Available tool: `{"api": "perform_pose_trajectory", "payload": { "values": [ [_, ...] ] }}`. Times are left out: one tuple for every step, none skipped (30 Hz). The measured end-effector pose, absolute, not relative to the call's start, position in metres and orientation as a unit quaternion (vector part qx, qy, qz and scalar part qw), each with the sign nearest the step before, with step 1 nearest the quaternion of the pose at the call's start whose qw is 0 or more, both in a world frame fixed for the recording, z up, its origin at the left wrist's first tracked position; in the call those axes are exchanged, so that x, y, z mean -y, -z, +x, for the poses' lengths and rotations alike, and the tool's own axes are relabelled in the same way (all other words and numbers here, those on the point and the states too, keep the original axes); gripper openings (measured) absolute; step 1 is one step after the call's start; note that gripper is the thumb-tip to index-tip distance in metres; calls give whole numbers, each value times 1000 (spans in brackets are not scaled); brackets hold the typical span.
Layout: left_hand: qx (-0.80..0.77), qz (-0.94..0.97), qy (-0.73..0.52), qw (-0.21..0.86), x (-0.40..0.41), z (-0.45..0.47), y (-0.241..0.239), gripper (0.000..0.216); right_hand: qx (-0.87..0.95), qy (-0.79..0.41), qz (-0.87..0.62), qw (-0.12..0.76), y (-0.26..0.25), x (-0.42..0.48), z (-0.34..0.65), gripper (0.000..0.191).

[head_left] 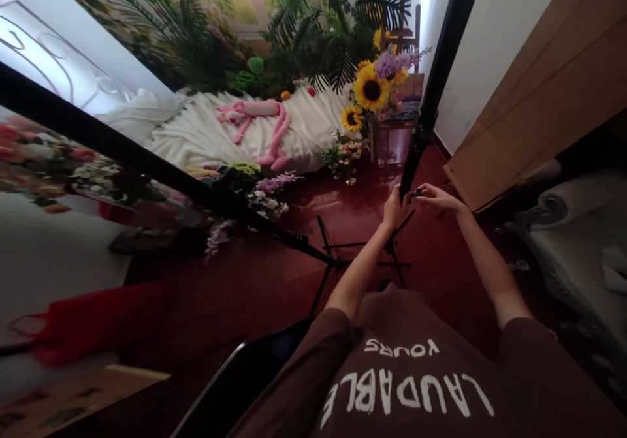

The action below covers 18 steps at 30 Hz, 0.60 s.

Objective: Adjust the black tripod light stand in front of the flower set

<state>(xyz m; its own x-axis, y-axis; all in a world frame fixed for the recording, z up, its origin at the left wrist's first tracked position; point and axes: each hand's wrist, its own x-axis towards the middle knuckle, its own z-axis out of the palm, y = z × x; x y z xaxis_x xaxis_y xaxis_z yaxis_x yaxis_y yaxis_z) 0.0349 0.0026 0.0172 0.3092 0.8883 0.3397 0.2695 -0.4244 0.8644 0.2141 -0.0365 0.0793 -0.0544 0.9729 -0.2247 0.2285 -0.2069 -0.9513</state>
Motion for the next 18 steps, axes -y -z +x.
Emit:
{"api": "perform_pose_trajectory", "payload": {
  "values": [
    [-403,723,-432,357,-3,35,-17,36,526,-479,-589,383,-79,38,211,40],
    [-405,721,-433,358,-3,36,-17,36,536,-441,-596,404,-79,39,206,39],
    [-407,720,-434,358,-3,36,-16,36,545,-399,-604,423,-78,40,202,37],
    [-407,719,-434,358,-3,36,-15,36,552,-353,-613,442,-76,42,196,35],
    [-407,720,-434,358,-3,36,-15,36,557,-306,-621,460,-74,44,190,31],
    [-407,720,-434,357,-3,36,-14,36,558,-259,-627,477,-71,47,185,27],
    [-408,721,-433,355,-3,36,-14,36,554,-214,-634,495,-67,49,179,24],
    [-409,721,-432,354,-4,36,-14,36,545,-176,-641,511,-62,52,173,21],
    [-411,722,-430,354,-4,36,-14,37,534,-144,-647,524,-57,54,168,20],
    [-412,722,-428,355,-3,36,-14,37,525,-120,-652,534,-53,57,164,22],
    [-412,722,-426,356,-3,36,-14,38,516,-101,-657,541,-50,59,161,26],
    [-411,723,-424,359,-3,36,-15,38,511,-86,-659,545,-50,61,158,29],
    [-410,723,-422,362,-3,35,-16,39,511,-74,-658,548,-51,62,157,30],
    [-409,723,-421,365,-3,35,-16,39,513,-62,-655,552,-56,62,156,28],
    [-408,723,-420,367,-3,35,-16,39,519,-50,-647,557,-64,62,155,24],
    [-408,722,-420,369,-3,35,-17,40,530,-38,-634,562,-75,60,154,20],
    [-408,721,-421,369,-3,35,-17,40,545,-28,-617,566,-89,58,153,22],
    [-407,721,-422,369,-3,35,-17,40,567,-20,-597,567,-104,54,152,34]
  ]
}}
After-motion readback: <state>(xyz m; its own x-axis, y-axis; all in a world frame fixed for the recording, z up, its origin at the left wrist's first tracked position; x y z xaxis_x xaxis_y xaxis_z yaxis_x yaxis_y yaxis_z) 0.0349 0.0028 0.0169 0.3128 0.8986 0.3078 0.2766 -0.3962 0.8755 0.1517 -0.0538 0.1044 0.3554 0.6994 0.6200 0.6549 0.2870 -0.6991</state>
